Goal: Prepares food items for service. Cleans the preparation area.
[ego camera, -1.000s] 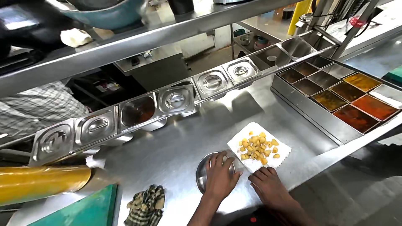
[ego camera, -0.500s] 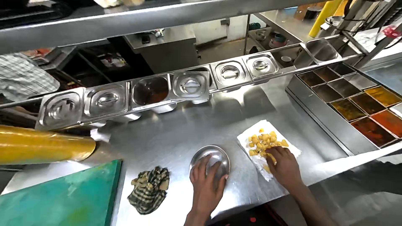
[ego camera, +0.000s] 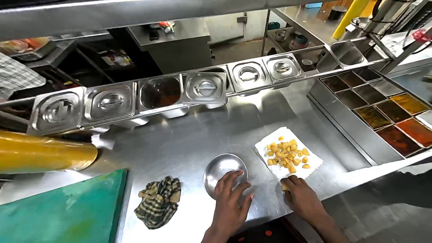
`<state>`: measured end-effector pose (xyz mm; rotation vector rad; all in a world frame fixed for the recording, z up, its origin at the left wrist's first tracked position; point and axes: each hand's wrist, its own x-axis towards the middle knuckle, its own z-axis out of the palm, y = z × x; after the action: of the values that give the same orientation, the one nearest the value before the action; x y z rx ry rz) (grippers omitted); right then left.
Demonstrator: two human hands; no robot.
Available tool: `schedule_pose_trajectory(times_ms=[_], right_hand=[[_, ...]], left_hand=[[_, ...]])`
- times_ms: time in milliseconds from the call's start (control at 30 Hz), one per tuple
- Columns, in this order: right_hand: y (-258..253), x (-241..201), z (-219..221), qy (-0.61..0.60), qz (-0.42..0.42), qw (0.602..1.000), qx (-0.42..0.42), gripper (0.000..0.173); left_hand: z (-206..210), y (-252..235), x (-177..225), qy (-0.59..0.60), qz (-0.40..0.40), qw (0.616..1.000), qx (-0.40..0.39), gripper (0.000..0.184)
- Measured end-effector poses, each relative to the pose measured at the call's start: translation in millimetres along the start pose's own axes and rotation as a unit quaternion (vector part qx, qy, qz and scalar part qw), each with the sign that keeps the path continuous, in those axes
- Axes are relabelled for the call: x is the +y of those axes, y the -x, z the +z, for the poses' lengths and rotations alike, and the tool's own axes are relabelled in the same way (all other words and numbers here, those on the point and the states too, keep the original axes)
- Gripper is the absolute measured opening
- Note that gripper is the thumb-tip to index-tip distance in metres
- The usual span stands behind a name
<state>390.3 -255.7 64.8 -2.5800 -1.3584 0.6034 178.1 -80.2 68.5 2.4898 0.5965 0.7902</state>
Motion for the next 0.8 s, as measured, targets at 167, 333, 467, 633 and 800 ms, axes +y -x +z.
schedule_pose_trajectory(times_ms=[167,333,467,633,800], right_hand=[[11,1,4,-0.002,-0.053,0.998,0.033,0.028],[6,15,-22,-0.150,-0.037,0.981,0.113,0.027],[-26,35,-36,-0.159,0.025,0.970,0.182,0.033],[-42,40,-54,-0.174,0.044,0.960,0.215,0.039],[-50,42,-48,-0.090,0.025,0.964,0.247,0.031]], left_hand=[[-1,-5,1,0.003,0.004,1.000,-0.015,0.025],[0,0,3,0.015,-0.008,1.000,-0.003,0.024],[0,7,3,0.014,-0.013,1.000,-0.001,0.024],[-7,12,0,0.007,-0.026,1.000,0.012,0.023],[-10,18,-2,0.003,-0.047,0.999,0.022,0.023]])
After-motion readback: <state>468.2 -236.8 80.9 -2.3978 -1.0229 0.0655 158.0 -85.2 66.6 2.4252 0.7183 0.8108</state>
